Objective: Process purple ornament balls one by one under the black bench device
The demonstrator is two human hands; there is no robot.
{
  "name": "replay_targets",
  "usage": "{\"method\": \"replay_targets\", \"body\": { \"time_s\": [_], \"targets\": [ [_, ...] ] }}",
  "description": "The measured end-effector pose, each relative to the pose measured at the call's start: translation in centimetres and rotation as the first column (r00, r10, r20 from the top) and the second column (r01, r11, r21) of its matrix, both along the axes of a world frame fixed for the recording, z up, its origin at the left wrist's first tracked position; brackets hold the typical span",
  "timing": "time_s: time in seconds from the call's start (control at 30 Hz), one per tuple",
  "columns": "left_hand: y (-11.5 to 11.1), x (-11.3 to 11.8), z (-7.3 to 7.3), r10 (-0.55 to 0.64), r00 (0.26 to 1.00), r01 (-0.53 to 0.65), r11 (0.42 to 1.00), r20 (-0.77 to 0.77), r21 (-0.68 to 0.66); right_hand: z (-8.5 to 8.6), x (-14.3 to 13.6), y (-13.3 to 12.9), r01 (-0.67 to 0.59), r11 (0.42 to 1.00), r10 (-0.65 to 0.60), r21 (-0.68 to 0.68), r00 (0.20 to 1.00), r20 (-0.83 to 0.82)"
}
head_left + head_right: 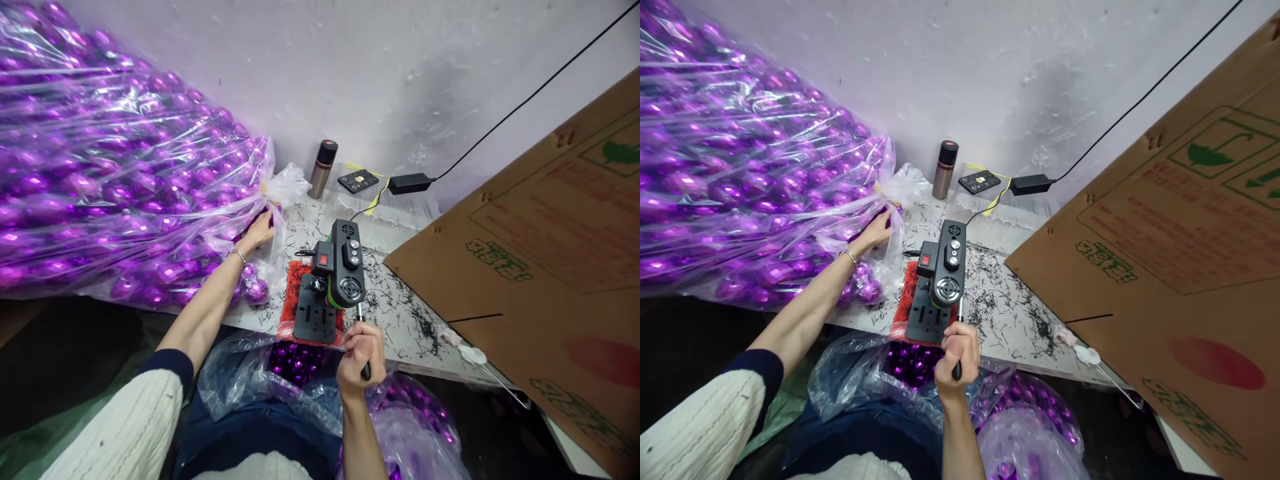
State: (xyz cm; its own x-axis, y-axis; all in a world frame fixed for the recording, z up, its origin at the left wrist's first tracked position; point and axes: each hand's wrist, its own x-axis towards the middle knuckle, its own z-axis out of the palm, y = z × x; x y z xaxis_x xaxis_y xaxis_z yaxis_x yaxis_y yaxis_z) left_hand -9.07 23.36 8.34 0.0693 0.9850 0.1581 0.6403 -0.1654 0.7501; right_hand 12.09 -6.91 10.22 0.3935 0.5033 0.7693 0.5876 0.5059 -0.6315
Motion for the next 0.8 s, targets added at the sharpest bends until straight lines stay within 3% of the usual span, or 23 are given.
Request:
{"method": "replay_targets", "body": {
  "time_s": [0.1, 0.27, 0.37, 0.5, 0.57, 0.7, 0.8],
  "targets": [
    [-0.7, 0.2, 0.0, 0.008, 0.998, -0.013, 0.995, -0.055, -0.100, -0.1, -0.1, 0.1, -0.006, 1.000, 0.006, 0.002, 1.000, -0.017],
    [-1.8, 0.4, 0.9, 0.078, 0.996, -0.084, 0.986, -0.047, -0.142, -0.1, -0.1, 0.3, 0.005, 1.000, -0.005, 0.014, 1.000, -0.003],
    [-2.1, 0.3, 1.6, 0.197, 0.972, -0.164, 0.959, 0.127, -0.232, 0.1, 0.0, 0.4, -0.014, 1.000, 0.013, 0.018, 1.000, 0.013],
    [-3.7, -1.0, 2.2, 0.324, 0.850, -0.173, 0.916, 0.415, -0.361, 0.3, 0.2, 0.4, -0.011, 0.999, 0.009, 0.030, 0.998, 0.057],
    [-5.4, -2.1, 2.5, 0.316, 0.761, -0.100, 0.920, 0.566, -0.379, 0.3, 0.3, 0.4, -0.011, 1.000, 0.010, 0.027, 0.998, 0.059],
    [-10.5, -3.5, 3.4, 0.260, 0.363, 0.219, 0.910, 0.895, -0.353, 0.5, 0.4, 0.4, 0.009, 1.000, -0.009, 0.000, 0.999, 0.040],
    [-14.9, -2.7, 4.1, 0.247, 0.236, 0.376, 0.869, 0.940, -0.323, 1.2, 0.2, 0.5, 0.026, 1.000, -0.026, -0.008, 0.999, 0.029]
  ]
}}
